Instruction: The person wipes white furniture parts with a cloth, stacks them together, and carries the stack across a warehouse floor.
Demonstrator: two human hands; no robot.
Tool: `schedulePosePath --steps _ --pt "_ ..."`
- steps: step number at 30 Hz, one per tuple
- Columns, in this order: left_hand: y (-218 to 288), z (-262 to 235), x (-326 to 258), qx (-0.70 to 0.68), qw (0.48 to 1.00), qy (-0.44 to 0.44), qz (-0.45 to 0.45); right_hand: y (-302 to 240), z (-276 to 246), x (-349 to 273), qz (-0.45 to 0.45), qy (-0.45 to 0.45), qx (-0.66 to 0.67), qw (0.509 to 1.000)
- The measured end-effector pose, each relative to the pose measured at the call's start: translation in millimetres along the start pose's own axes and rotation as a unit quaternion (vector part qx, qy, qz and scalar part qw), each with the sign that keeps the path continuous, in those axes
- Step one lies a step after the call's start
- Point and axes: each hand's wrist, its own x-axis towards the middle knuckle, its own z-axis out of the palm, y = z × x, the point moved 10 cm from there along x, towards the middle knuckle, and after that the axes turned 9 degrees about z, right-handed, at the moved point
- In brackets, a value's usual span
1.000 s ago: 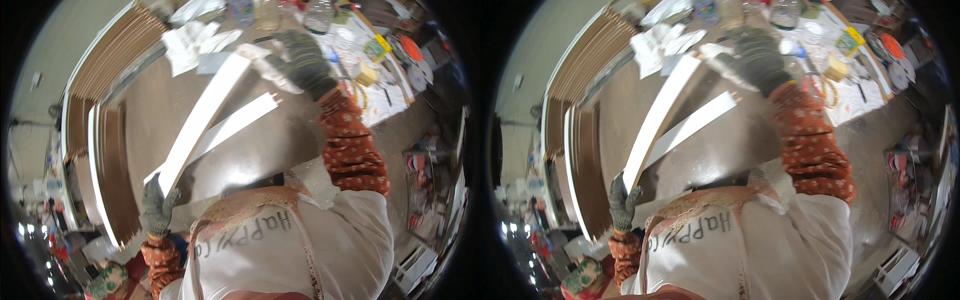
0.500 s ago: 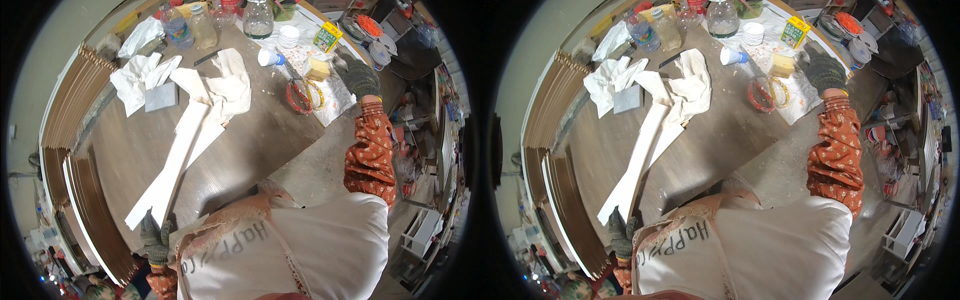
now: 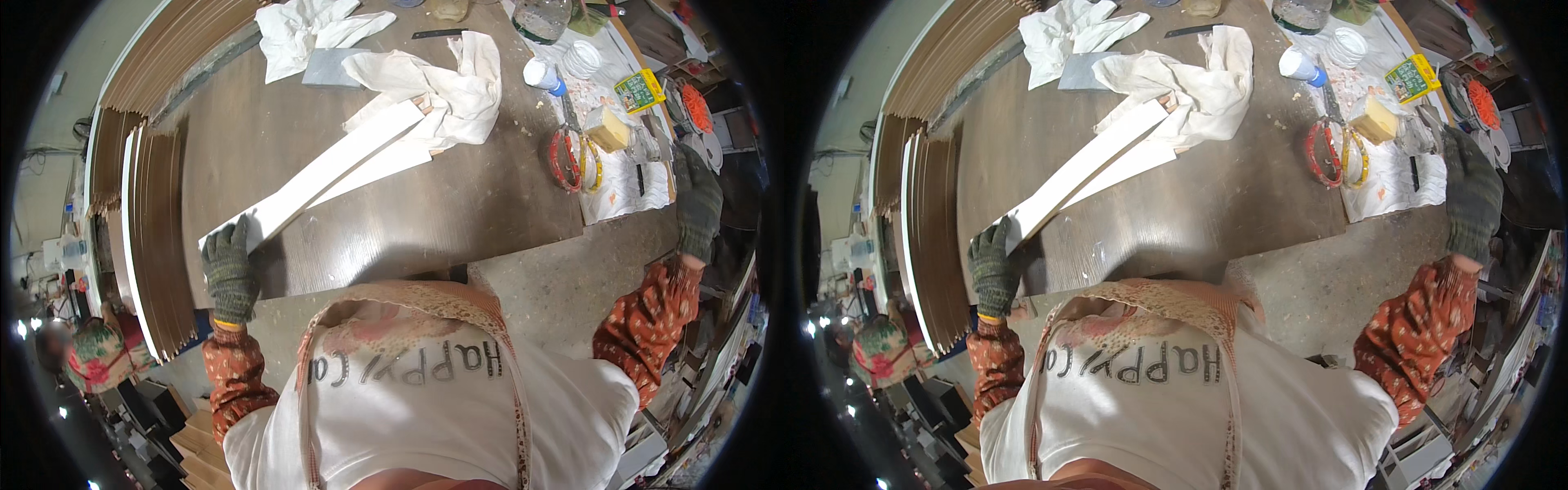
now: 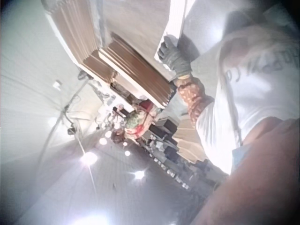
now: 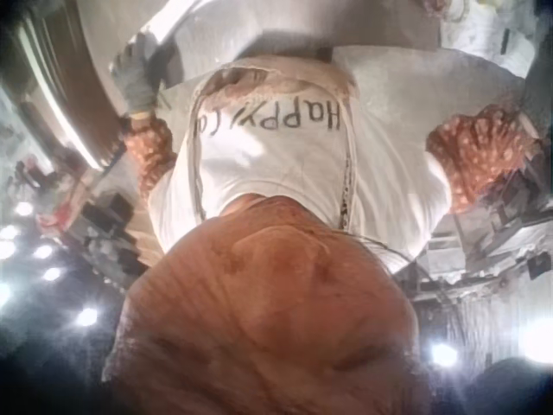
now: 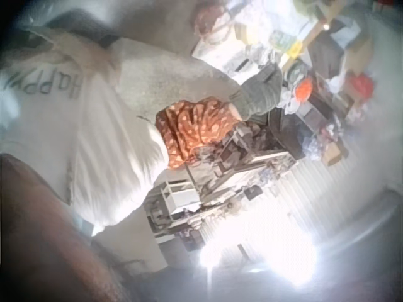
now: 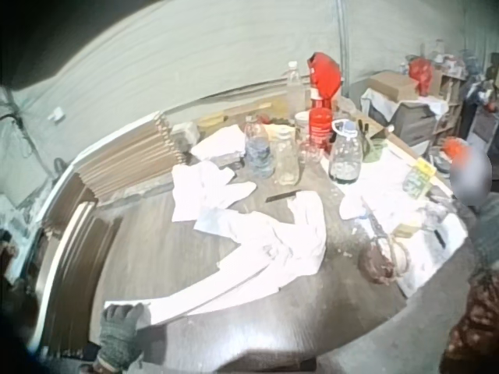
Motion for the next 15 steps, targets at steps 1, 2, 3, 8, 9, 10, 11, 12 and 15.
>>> schedulePosePath --steps 1,2,3,8,9,10,11,12,15 --pt "-2.8 3.6 5.8 -0.007 1.000 -0.002 -0.007 -11.2 -6.2 -9.6 -0.048 0.023 0.084 0.995" --pt "6.1 -9.1 19.2 -0.072 0.997 0.020 0.003 -15.8 6.7 -22.1 0.061 -0.011 0.290 0.955" --pt "19.2 -22.4 34.2 -0.139 0.989 0.043 0.013 -34.2 29.7 -40.5 0.164 -0.042 0.477 0.862" --pt "81.6 -13.0 93.2 -0.233 0.962 0.117 0.080 -181.1 112.1 -103.3 0.009 -0.196 0.642 0.741" --pt "87.7 -3.8 100.1 -0.235 0.967 0.081 0.059 -201.8 119.1 -115.3 0.058 -0.253 0.688 0.678" --pt "92.5 -9.9 103.8 -0.239 0.967 0.069 0.057 -221.8 126.6 -129.3 0.114 -0.300 0.725 0.610" --pt "91.4 -13.4 103.8 -0.222 0.969 0.086 0.061 -235.0 133.2 -138.0 0.135 -0.347 0.729 0.575" --pt "90.6 -15.5 100.8 -0.204 0.971 0.104 0.065 -244.5 139.6 -146.3 0.153 -0.394 0.731 0.537" --pt "80.2 -20.2 91.4 -0.188 0.973 0.120 0.062 -244.9 133.2 -140.5 0.093 -0.353 0.745 0.558"
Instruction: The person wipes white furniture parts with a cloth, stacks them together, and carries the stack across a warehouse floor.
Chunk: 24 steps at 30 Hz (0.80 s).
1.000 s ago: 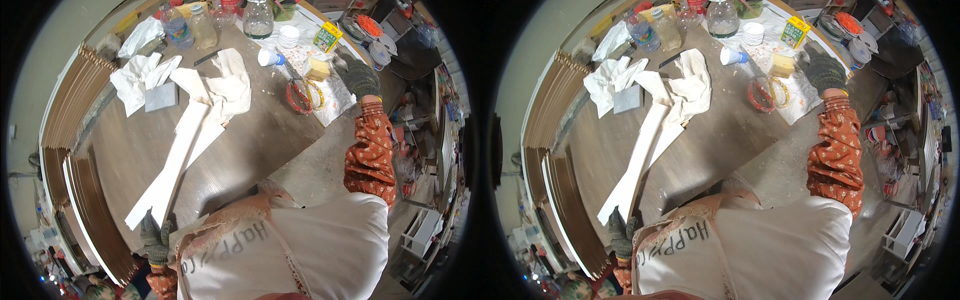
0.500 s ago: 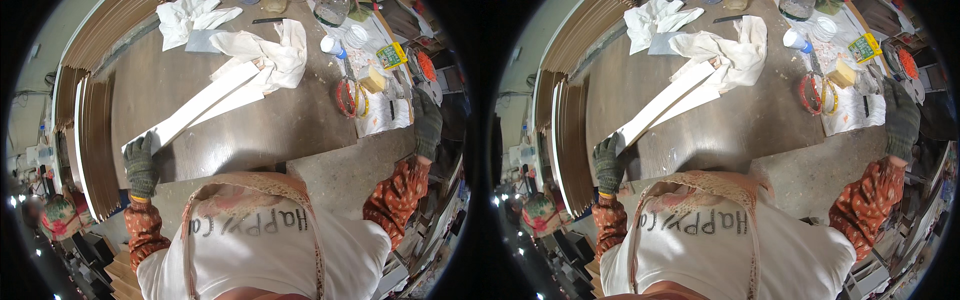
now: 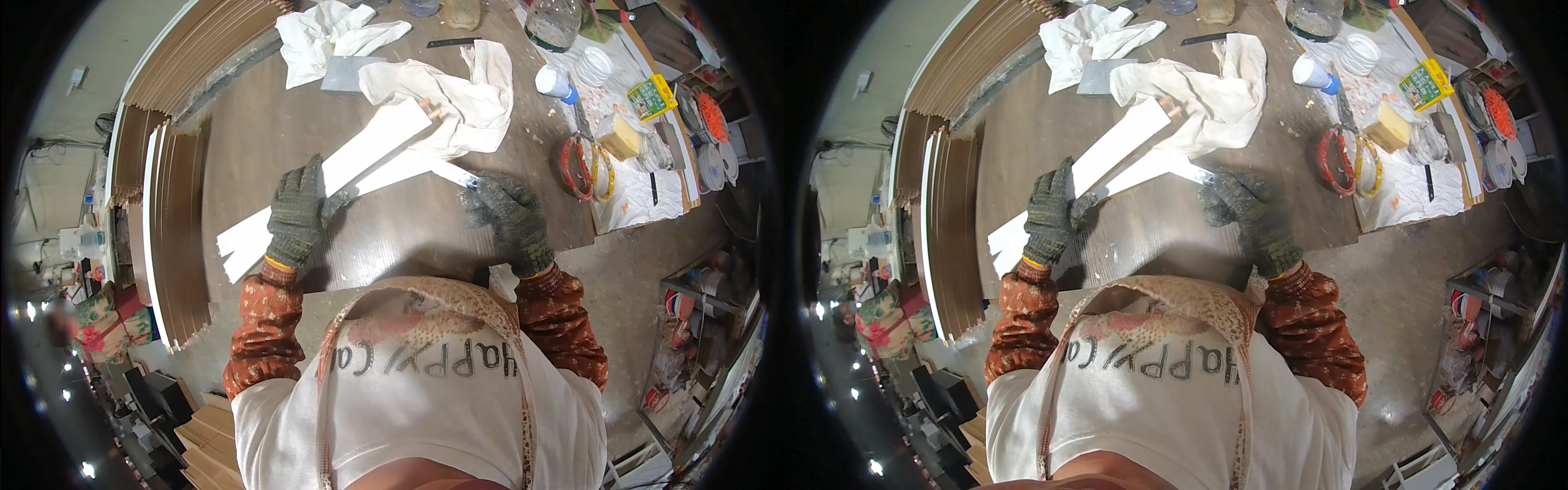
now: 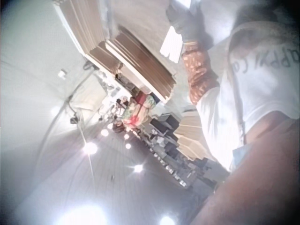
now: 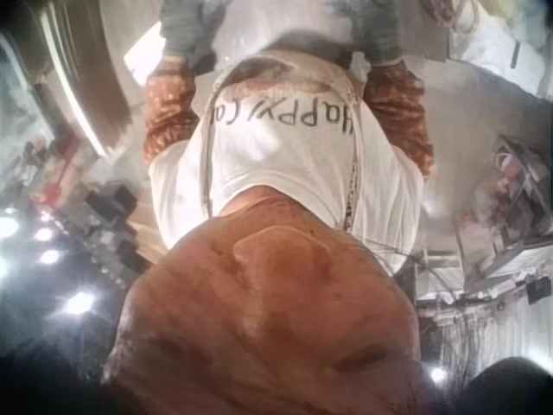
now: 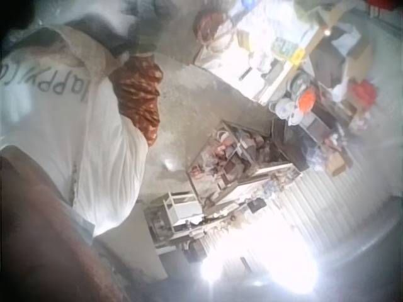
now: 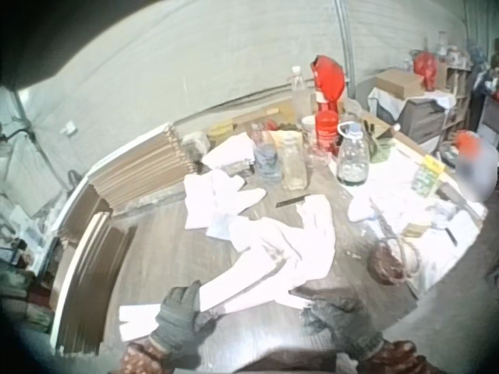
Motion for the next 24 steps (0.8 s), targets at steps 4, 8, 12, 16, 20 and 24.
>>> schedulePosePath --steps 4,8,12,16,20,24 --pt "16.1 -38.2 -3.1 -0.003 0.997 0.043 0.061 -9.4 4.4 6.7 0.002 0.006 0.003 1.000" --pt "24.5 -56.1 -6.6 0.007 0.997 0.037 0.066 -35.4 28.8 9.5 0.016 -0.023 0.036 0.999" --pt "30.4 -66.0 -9.8 0.012 0.997 0.036 0.066 -30.8 34.2 24.1 -0.006 -0.046 0.065 0.997" --pt "28.4 -74.0 -16.3 0.031 0.993 0.077 0.079 -39.6 26.8 25.4 -0.019 -0.002 0.075 0.997" --pt "12.0 -71.7 -19.0 0.013 0.998 0.060 0.015 -45.2 29.9 25.6 -0.019 0.001 0.064 0.998" --pt "10.6 -77.6 -17.7 0.017 0.998 0.060 0.001 -38.2 44.2 31.2 -0.018 -0.027 0.091 0.995"
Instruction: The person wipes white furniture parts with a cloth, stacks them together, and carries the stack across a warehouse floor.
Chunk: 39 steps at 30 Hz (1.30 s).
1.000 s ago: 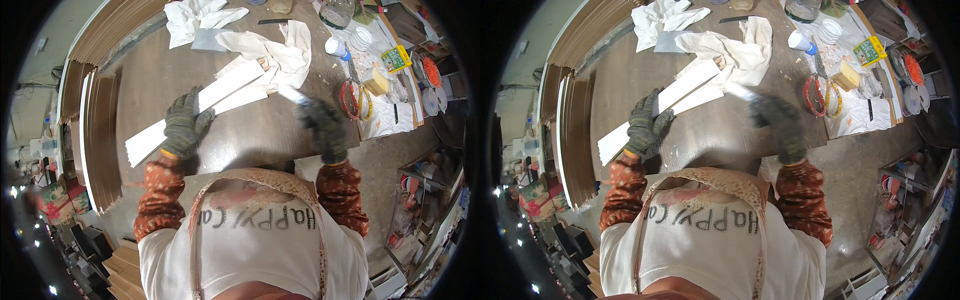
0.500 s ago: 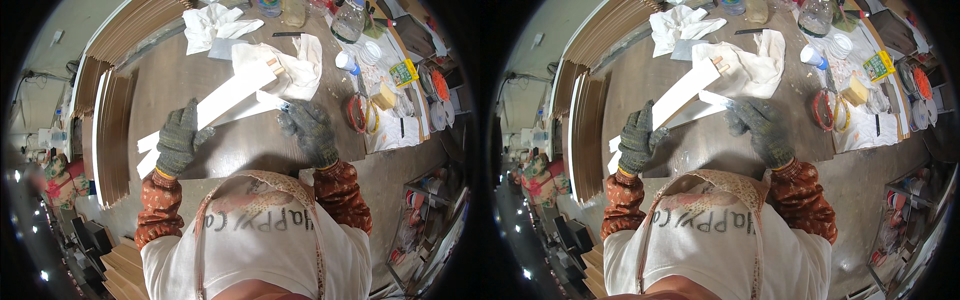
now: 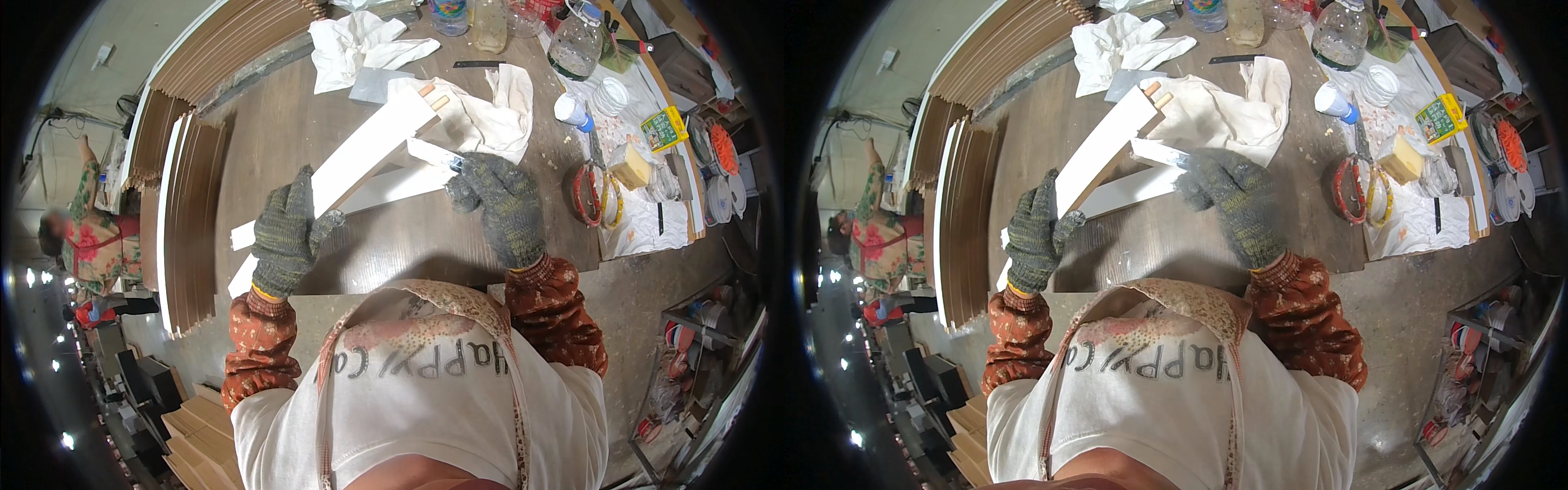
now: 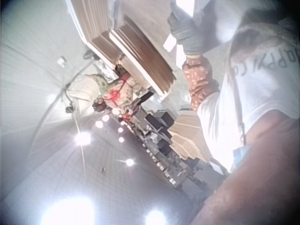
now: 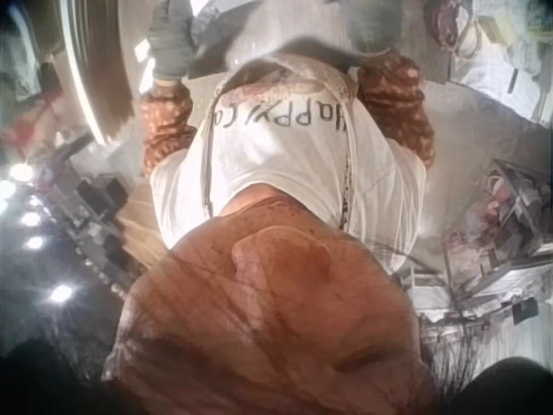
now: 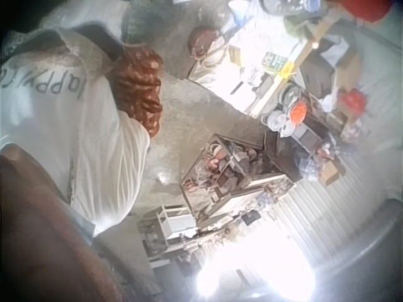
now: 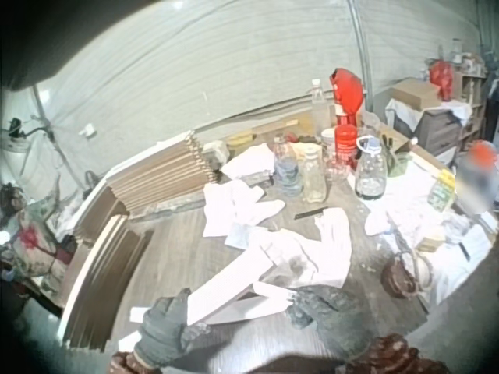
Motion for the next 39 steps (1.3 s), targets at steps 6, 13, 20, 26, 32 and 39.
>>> schedulePosePath --steps 6,13,20,26,32,39 --pt "-5.5 -3.9 -0.6 0.014 1.000 0.016 -0.004 -15.0 -8.1 1.6 -0.053 0.012 -0.035 0.998" --pt "4.8 -14.1 6.0 0.042 0.999 0.025 0.017 -26.9 10.4 -3.1 -0.133 -0.005 -0.109 0.985" --pt "42.9 -1.8 46.3 0.013 0.992 0.011 0.123 -32.4 -46.6 -32.5 -0.110 0.097 -0.088 0.985" --pt "131.9 18.9 81.9 0.009 0.951 -0.039 0.307 -37.7 -113.9 -138.1 -0.099 0.279 -0.077 0.952" --pt "216.2 70.2 85.4 -0.011 0.869 -0.052 0.491 16.8 -171.0 -208.7 -0.097 0.422 0.008 0.901" --pt "215.3 170.7 61.4 -0.003 0.860 -0.214 0.464 102.6 -211.3 -205.2 -0.033 0.427 0.104 0.898"
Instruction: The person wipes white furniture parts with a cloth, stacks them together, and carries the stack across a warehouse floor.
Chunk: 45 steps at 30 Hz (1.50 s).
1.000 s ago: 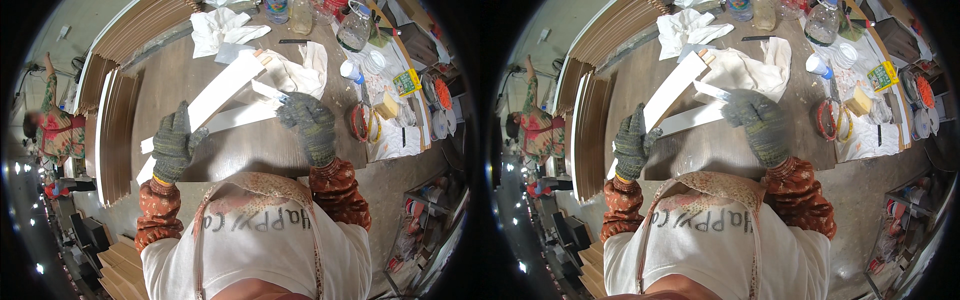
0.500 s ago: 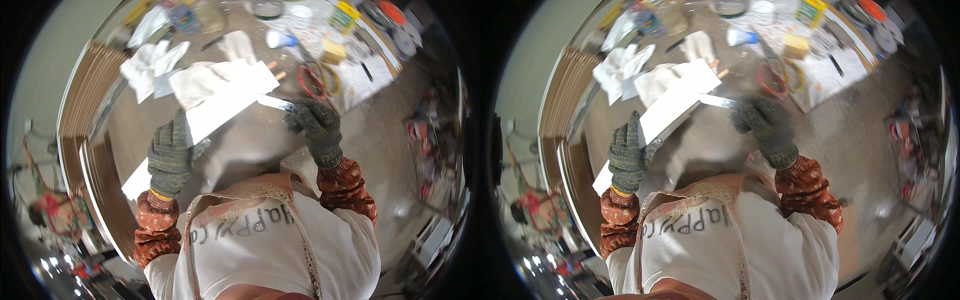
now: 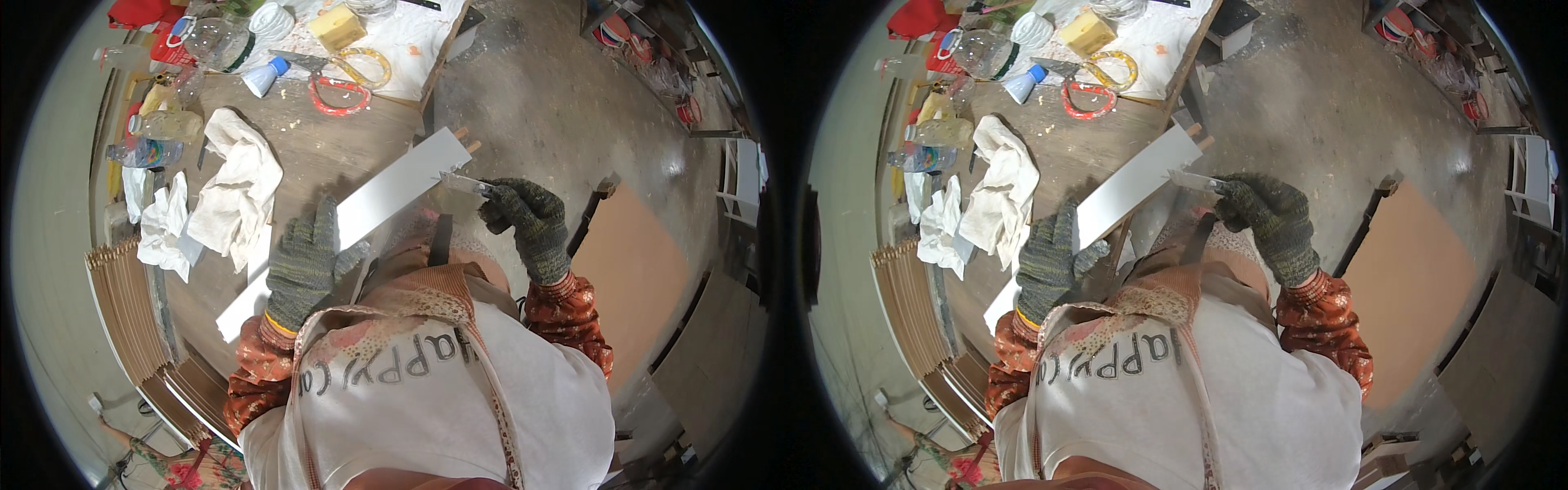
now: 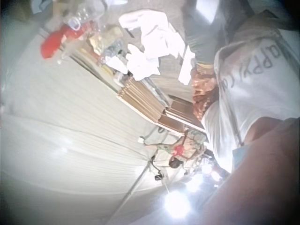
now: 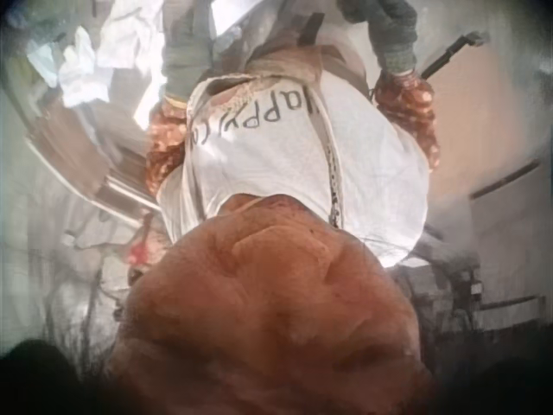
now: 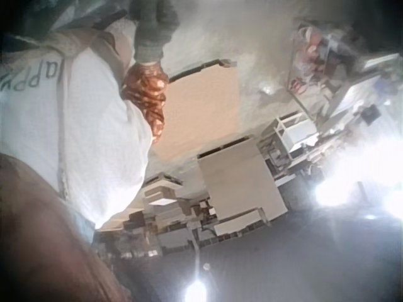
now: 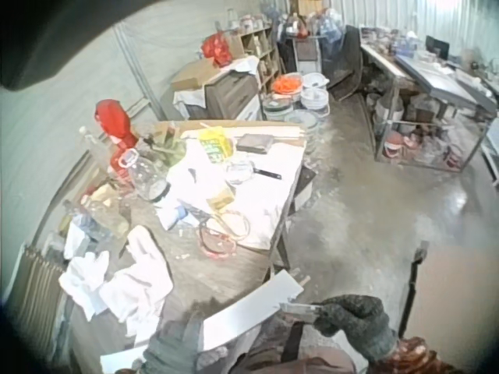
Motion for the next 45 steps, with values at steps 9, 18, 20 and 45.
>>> schedulePosePath --steps 9,18,20,45 --pt "20.8 59.2 -33.1 -0.120 0.962 -0.186 -0.158 30.5 -6.0 17.5 0.048 -0.091 -0.107 0.989" --pt "73.8 132.9 -105.2 -0.204 0.899 -0.263 -0.285 78.4 -0.9 13.7 0.054 -0.158 -0.173 0.971" --pt "81.2 133.6 -110.8 -0.181 0.915 -0.200 -0.301 84.2 5.9 23.5 0.032 -0.183 -0.240 0.953" --pt "88.6 145.4 -76.6 -0.191 0.821 -0.156 -0.515 101.7 25.5 140.2 0.242 -0.349 -0.098 0.900"
